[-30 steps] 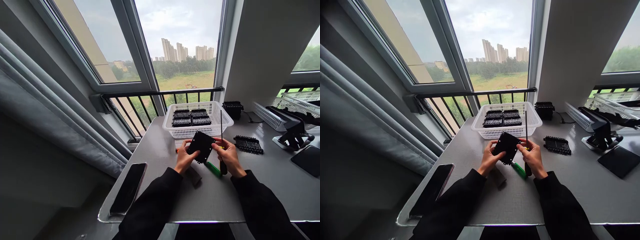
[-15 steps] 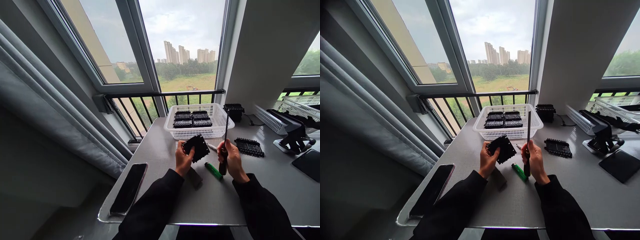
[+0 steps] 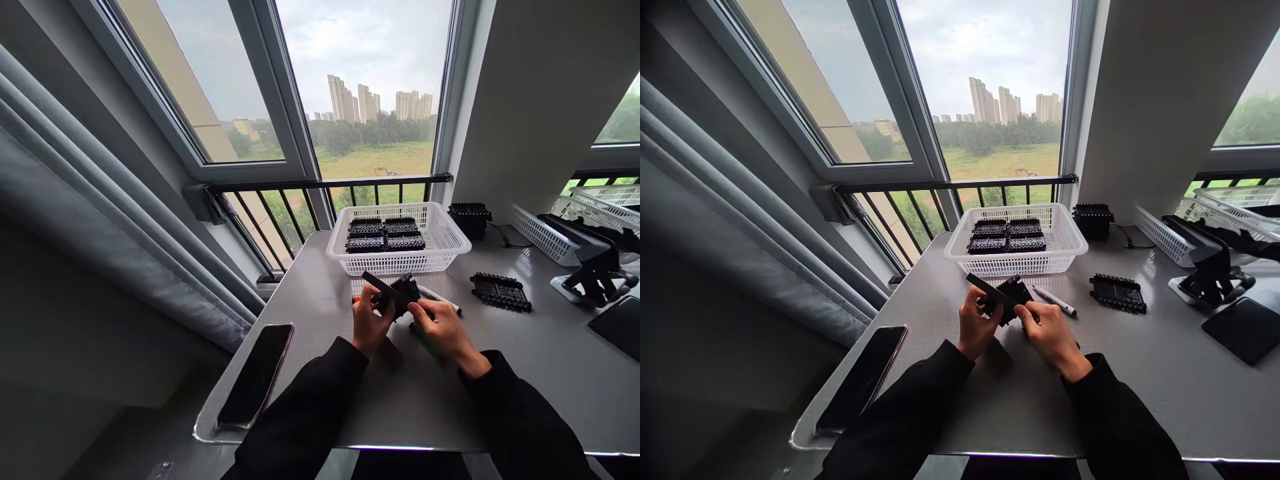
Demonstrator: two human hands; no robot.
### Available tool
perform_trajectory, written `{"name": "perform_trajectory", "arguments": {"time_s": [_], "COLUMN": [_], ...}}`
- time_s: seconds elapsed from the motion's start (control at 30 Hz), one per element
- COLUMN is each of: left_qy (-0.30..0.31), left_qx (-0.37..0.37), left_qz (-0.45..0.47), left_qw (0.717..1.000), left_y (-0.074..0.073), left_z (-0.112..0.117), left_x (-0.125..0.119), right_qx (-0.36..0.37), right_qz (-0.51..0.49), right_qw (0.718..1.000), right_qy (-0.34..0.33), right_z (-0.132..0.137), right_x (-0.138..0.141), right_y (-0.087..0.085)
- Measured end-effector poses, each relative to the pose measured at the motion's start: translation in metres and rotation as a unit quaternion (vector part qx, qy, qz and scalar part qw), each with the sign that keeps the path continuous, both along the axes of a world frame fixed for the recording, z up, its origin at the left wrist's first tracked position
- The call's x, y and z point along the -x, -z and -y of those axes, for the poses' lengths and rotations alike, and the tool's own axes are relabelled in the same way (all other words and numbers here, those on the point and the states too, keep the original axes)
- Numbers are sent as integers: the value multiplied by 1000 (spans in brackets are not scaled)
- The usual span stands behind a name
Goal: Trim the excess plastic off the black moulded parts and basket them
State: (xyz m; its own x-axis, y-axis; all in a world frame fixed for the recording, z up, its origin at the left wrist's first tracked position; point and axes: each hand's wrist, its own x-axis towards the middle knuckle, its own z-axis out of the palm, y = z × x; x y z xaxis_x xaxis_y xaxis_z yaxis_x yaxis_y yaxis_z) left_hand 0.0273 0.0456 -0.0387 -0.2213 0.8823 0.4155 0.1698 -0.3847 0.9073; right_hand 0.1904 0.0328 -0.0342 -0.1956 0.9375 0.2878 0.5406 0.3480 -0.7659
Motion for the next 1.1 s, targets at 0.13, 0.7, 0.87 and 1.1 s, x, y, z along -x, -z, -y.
{"name": "perform_trajectory", "arguments": {"time_s": [0.13, 0.7, 0.87, 1.1], "left_qy": [-19, -43, -40, -29], "left_qx": [1, -7, -2, -9], "left_qz": [-12, 11, 31, 36], "left_qw": [1000, 999, 999, 999], "left_y": [-1, -8, -5, -4], "left_z": [0, 0, -2, 0], "left_x": [2, 2, 3, 2], "right_qx": [-31, -75, -28, -5], "right_qz": [10, 29, -11, 8], "right_qw": [998, 987, 998, 1000], "right_qy": [45, 142, 47, -13], "right_z": [1, 3, 5, 1], "right_x": [-2, -2, 0, 3], "right_y": [-1, 0, -1, 6]}}
